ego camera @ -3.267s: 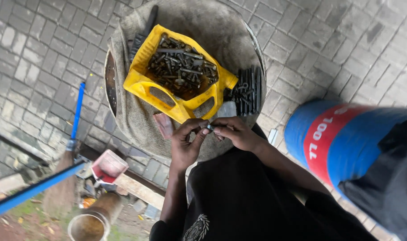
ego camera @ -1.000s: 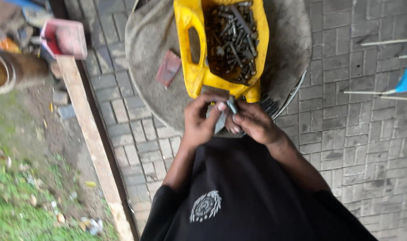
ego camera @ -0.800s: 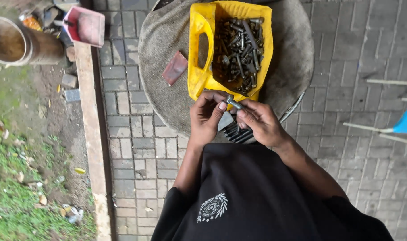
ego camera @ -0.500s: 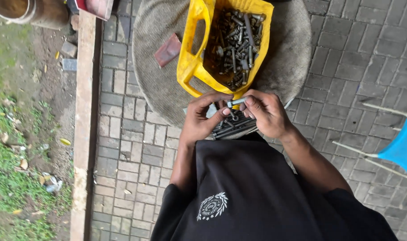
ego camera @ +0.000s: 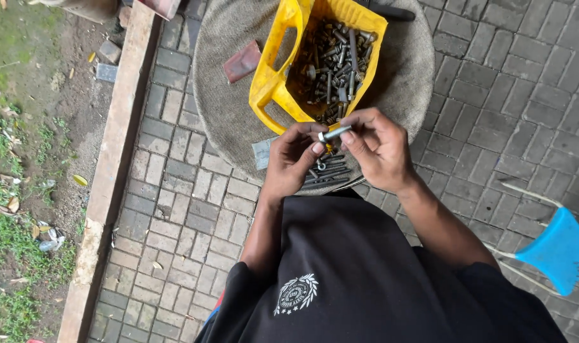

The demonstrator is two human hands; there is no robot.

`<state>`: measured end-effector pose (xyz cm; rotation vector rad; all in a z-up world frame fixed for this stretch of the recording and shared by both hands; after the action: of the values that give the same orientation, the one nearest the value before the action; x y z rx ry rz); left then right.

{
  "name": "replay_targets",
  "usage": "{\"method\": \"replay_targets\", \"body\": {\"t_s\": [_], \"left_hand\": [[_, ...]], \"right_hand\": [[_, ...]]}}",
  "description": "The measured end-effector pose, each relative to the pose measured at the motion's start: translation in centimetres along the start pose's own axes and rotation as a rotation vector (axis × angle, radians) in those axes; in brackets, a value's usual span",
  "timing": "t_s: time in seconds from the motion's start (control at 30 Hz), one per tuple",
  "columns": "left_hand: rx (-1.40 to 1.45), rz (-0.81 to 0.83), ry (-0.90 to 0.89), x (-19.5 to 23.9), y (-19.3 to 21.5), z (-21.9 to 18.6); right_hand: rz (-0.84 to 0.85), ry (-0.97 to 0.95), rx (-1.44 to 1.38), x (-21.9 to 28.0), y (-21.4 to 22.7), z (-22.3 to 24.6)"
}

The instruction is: The person cleans metal bolts and nuts using a wire brush and sandpaper. They pick fasteners from a yellow container, scrub them with the brush, and occasionally rub them with sandpaper before placing them back into the container.

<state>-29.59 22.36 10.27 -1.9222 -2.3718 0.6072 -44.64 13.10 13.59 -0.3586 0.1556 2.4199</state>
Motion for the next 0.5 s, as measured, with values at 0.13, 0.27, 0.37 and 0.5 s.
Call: {"method": "replay_targets", "body": {"t_s": [0.13,0.27,0.37,0.5], "left_hand": [[0.019,0.006,-0.054,-1.9,0.0,-2.6],[-0.056,0.016,-0.153,-3.9,0.4,-5.9],[-0.125,0.015,-0.198,-5.4,1.1,-8.3],[-0.105,0.014,-0.405,-6.3,1.1,-11.7]], "right_hand": [[-0.036,0.058,-0.001,-3.0,-1.0,3.1],[-0.042,0.205,0.076,-5.8,-1.4,4.9],[-0.066,0.286,0.148,-7.5,-2.2,7.4],[-0.190,0.356,0.253,-7.9,-3.5,10.8]]}}
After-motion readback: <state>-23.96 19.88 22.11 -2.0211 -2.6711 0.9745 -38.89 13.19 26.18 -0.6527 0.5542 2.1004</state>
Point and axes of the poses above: each hand's wrist, its own x-axis away from the middle knuckle, its own y-axis out of the back of the hand, z = x × y, the point moved 5 cm from there along -x, towards the middle knuckle, and after that the axes turned 5 degrees about z, right-handed, at the moved point
